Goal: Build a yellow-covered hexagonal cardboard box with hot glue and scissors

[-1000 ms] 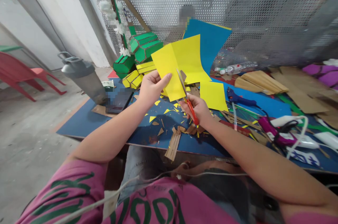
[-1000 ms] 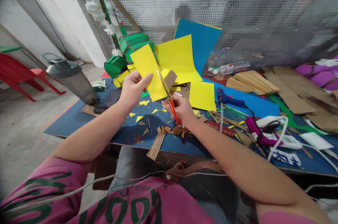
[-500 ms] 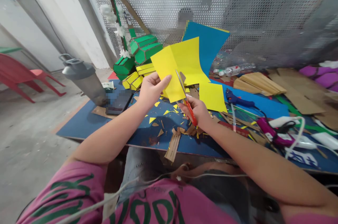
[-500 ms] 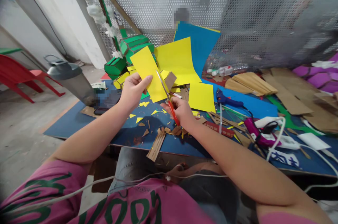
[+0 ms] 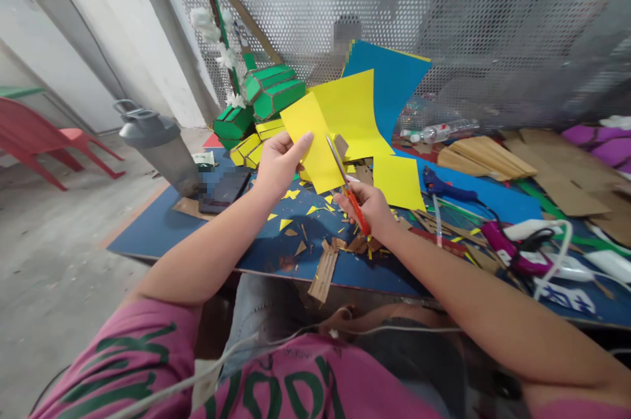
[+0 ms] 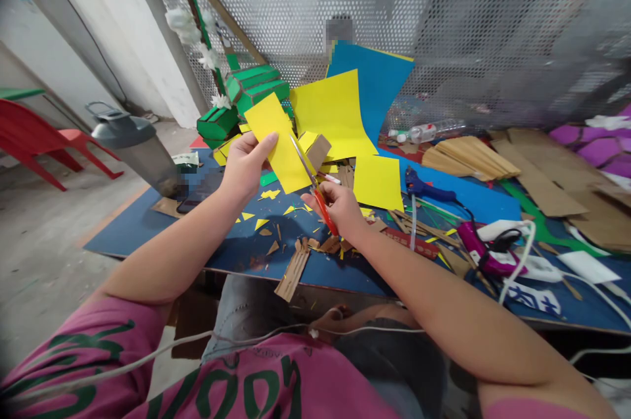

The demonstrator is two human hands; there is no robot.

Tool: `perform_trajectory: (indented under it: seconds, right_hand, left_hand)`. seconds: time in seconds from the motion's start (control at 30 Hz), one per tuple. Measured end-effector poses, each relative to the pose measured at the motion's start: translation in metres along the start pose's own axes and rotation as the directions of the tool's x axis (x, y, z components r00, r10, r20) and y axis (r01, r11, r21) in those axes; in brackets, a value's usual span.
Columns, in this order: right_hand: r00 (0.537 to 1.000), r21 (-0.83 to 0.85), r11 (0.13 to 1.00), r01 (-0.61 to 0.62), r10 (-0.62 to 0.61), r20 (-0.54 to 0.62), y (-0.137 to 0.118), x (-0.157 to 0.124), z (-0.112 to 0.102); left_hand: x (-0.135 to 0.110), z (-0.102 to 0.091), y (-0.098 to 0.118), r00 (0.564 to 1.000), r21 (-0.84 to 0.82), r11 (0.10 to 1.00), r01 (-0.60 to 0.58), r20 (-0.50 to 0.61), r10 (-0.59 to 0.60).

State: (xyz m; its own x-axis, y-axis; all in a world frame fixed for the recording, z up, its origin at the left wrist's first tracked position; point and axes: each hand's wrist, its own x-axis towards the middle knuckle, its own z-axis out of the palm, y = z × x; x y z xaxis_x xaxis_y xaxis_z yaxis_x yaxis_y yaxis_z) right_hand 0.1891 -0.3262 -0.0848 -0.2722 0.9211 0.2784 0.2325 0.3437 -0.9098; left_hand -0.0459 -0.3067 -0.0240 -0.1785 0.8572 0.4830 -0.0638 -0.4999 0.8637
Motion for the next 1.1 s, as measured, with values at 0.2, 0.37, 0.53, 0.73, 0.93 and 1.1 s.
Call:
perform_trajectory:
  seconds: [0.2,0.37,0.53,0.73,0.93,1.1]
  right_hand:
    - [0.999,0.082,0.996,-0.037,0.035,0.028,0.002,0.001,0.002]
    - [0.996,0.15,0.986,-0.077,0.07,0.05,0.005,0.002,0.004]
    - [0.996,0.161,0.984,-0.08,0.071,0.062,0.008,0.002,0.003]
    - [0.998,0.136,0.989,-0.053,0.048,0.042,0.006,0.002,0.001]
    - [0.997,0.139,0.99,-0.025,0.015,0.077,0.013,0.004,-0.002]
    - [0.996,0.182,0.983,-0.028,0.012,0.09,0.018,0.005,-0.001]
  left_hand:
    - [-0.001,0.002,-0.002,0.998,-0.034,0.999,0.032,0.047,-0.03]
    - [-0.004,0.004,0.0,0.998,-0.001,1.0,0.026,0.065,-0.026]
    - [-0.005,0.006,0.003,0.998,0.04,0.999,0.005,0.064,-0.008]
    - [-0.005,0.004,0.007,0.994,0.082,0.995,-0.054,0.097,0.046]
    - [-0.012,0.011,0.012,0.989,0.085,0.995,-0.048,0.142,0.036]
    - [-0.016,0.014,0.015,0.986,0.081,0.995,-0.051,0.162,0.037]
